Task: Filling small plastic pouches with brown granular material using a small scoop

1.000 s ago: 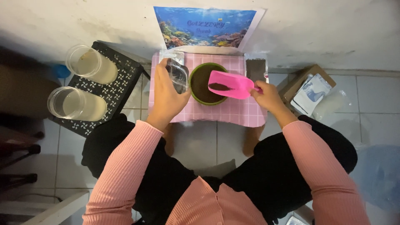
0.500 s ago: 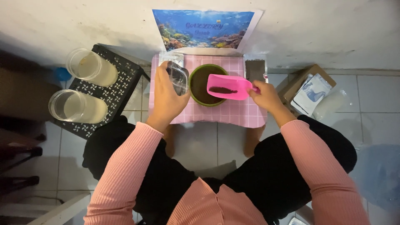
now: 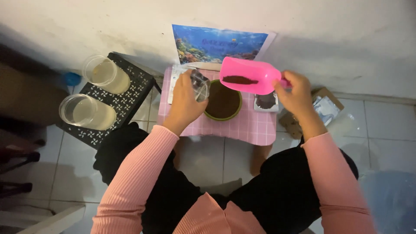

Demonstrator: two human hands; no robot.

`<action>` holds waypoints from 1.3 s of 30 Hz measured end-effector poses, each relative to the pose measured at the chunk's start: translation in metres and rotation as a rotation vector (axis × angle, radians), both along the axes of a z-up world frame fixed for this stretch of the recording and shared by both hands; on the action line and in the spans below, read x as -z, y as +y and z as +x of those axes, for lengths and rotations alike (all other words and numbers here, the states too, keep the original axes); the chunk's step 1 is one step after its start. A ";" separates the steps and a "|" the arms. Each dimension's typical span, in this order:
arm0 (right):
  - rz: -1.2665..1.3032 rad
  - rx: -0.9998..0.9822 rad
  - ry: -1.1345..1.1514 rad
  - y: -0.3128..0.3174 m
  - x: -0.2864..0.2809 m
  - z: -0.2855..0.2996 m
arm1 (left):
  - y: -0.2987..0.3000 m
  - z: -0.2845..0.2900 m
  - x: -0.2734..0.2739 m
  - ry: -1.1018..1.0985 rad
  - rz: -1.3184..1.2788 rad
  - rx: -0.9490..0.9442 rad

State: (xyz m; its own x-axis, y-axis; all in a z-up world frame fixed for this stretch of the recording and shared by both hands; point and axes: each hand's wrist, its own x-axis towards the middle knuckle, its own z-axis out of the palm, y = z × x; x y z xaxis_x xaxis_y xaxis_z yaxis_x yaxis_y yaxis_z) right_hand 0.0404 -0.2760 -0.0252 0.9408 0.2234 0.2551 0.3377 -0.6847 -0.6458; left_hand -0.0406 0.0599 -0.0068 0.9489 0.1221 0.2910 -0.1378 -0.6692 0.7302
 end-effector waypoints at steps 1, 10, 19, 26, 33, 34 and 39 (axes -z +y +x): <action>-0.038 -0.054 -0.087 0.001 -0.012 0.004 | 0.000 0.004 0.006 0.035 0.025 -0.004; -0.066 -0.264 -0.328 0.015 -0.072 0.020 | -0.020 0.026 0.016 0.218 0.225 0.010; -0.162 -0.264 -0.399 0.006 -0.080 0.008 | -0.039 0.034 0.003 0.219 0.236 0.084; -0.222 -0.248 -0.389 0.004 -0.095 -0.002 | -0.054 0.038 -0.003 0.194 0.233 0.092; -0.239 -0.228 -0.396 0.001 -0.085 0.003 | -0.053 0.040 0.004 0.208 0.276 0.076; -0.230 -0.232 -0.380 0.002 -0.085 0.003 | -0.052 0.040 0.004 0.203 0.253 0.083; -0.228 -0.252 -0.372 0.003 -0.084 0.004 | -0.048 0.037 0.000 0.215 0.259 0.088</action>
State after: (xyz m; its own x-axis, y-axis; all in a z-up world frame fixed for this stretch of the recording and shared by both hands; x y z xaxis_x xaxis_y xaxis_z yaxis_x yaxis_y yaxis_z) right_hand 0.0445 -0.2728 0.0590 0.7048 0.5210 0.4814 0.6897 -0.6619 -0.2935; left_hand -0.0033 0.0122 -0.0065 0.9955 -0.0143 0.0941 -0.0645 -0.8284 0.5565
